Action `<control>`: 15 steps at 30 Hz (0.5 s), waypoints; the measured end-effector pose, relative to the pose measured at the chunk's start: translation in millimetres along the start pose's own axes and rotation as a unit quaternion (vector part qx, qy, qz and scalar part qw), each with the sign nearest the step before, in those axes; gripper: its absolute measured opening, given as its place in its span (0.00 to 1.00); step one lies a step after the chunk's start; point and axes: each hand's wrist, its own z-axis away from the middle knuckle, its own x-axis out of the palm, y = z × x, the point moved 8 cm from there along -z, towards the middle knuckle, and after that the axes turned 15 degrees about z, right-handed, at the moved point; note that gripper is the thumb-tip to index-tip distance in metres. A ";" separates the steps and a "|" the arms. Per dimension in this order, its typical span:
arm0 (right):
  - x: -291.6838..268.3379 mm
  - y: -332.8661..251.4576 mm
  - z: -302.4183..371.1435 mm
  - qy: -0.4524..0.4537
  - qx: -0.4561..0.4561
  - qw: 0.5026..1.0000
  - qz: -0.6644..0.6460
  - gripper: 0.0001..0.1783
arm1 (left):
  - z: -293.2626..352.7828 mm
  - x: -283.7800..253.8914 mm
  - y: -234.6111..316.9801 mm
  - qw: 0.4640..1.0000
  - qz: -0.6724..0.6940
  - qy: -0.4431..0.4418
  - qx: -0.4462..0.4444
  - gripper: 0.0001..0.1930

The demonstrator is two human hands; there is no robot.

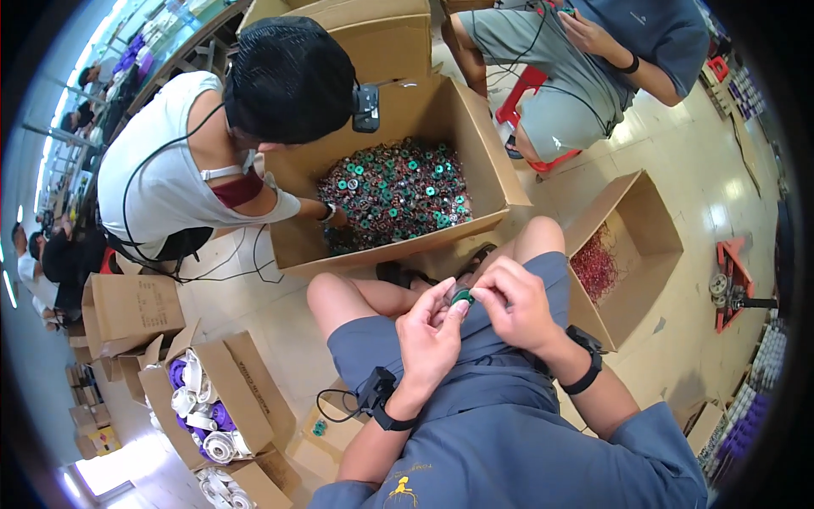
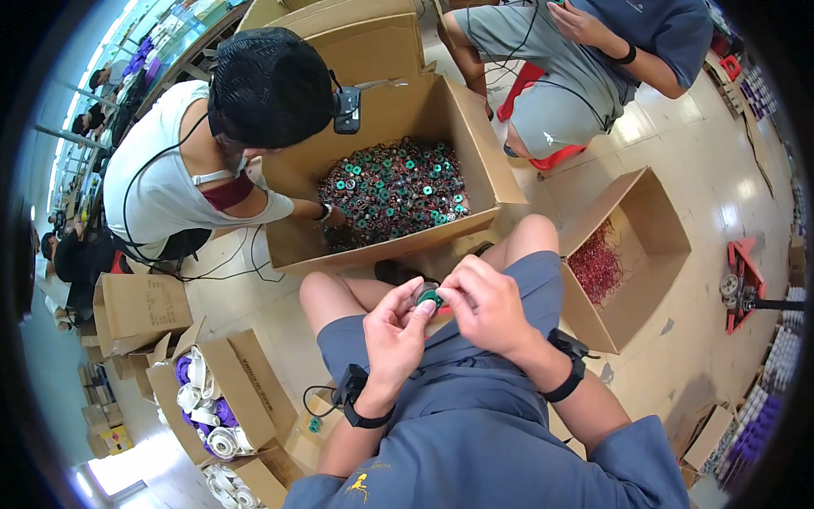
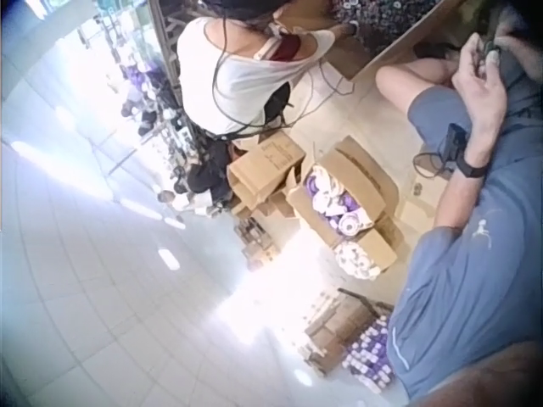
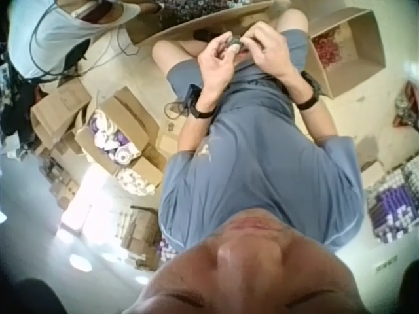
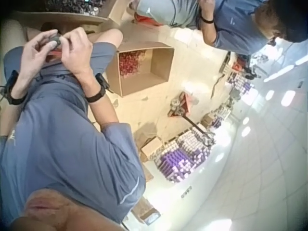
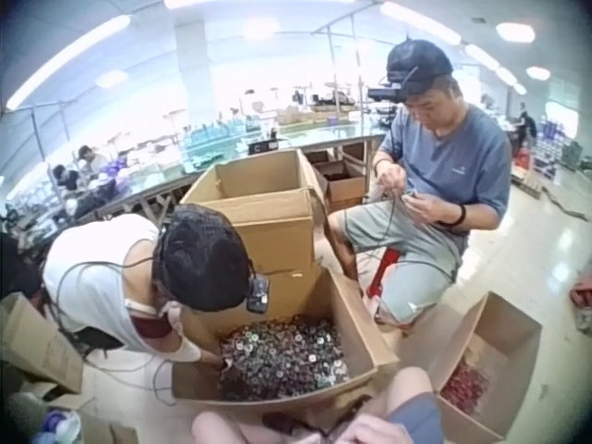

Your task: Sorting and assembling small plastic green and brown components from bulk boxes into organized batches.

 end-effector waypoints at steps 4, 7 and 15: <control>-2.2 -10.8 8.8 0.067 -0.060 0.995 0.052 0.05 | -0.5 2.5 6.7 0.998 -0.050 0.004 0.034 0.17; 0.2 -3.2 7.5 0.054 0.008 0.999 0.003 0.04 | -1.4 6.1 16.2 0.996 -0.067 0.006 0.063 0.17; 0.0 5.7 2.7 0.038 0.040 0.998 -0.028 0.04 | -3.8 3.0 16.9 0.996 -0.077 0.006 0.050 0.17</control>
